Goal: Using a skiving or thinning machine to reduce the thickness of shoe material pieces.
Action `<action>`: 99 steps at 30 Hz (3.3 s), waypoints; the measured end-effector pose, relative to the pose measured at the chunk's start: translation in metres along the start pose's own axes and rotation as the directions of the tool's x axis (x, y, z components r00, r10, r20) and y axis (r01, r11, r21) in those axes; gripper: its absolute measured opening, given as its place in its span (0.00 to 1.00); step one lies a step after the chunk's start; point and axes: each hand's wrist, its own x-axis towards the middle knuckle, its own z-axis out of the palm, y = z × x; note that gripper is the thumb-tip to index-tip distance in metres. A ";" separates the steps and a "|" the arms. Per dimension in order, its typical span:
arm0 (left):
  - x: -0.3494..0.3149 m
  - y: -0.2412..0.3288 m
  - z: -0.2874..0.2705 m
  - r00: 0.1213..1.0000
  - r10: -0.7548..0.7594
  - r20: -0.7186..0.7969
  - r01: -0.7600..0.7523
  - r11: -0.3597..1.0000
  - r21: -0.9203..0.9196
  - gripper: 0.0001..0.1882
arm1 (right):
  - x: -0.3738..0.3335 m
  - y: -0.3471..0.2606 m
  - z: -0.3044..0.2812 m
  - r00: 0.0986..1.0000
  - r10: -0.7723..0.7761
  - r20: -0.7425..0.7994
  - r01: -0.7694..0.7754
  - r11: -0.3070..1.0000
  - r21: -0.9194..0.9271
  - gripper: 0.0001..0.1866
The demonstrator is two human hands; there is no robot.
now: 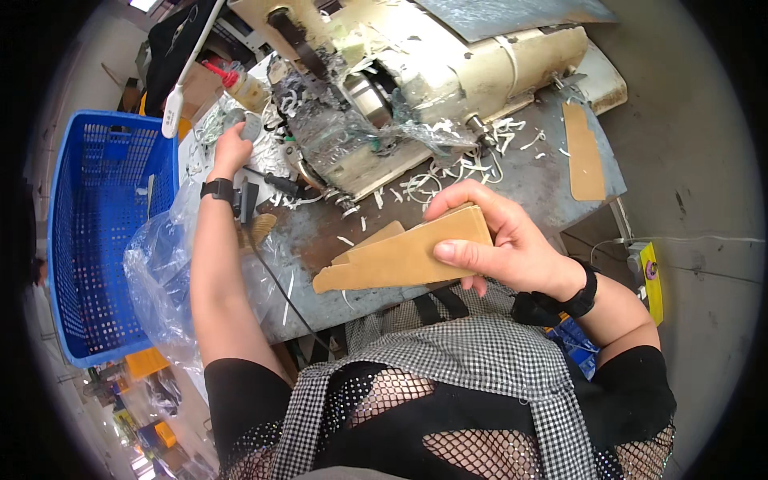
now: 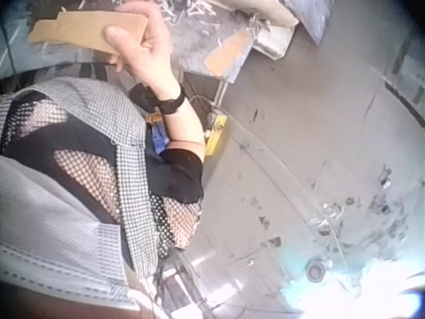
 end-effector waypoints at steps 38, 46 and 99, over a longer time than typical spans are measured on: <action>-0.167 0.091 -0.087 0.833 0.399 0.383 0.233 0.374 -0.898 0.12 | 0.077 -0.025 -0.049 0.734 -0.679 0.009 0.399 0.420 -0.815 0.09; -0.144 0.104 -0.093 0.799 0.363 0.480 0.293 0.462 -0.837 0.14 | 0.107 -0.028 -0.053 0.565 -0.698 0.439 0.525 -0.107 -0.844 0.29; -0.149 0.097 -0.076 0.832 0.322 0.452 0.359 0.310 -0.881 0.13 | 0.148 -0.024 -0.060 0.463 -0.662 0.589 0.576 -0.281 -0.768 0.25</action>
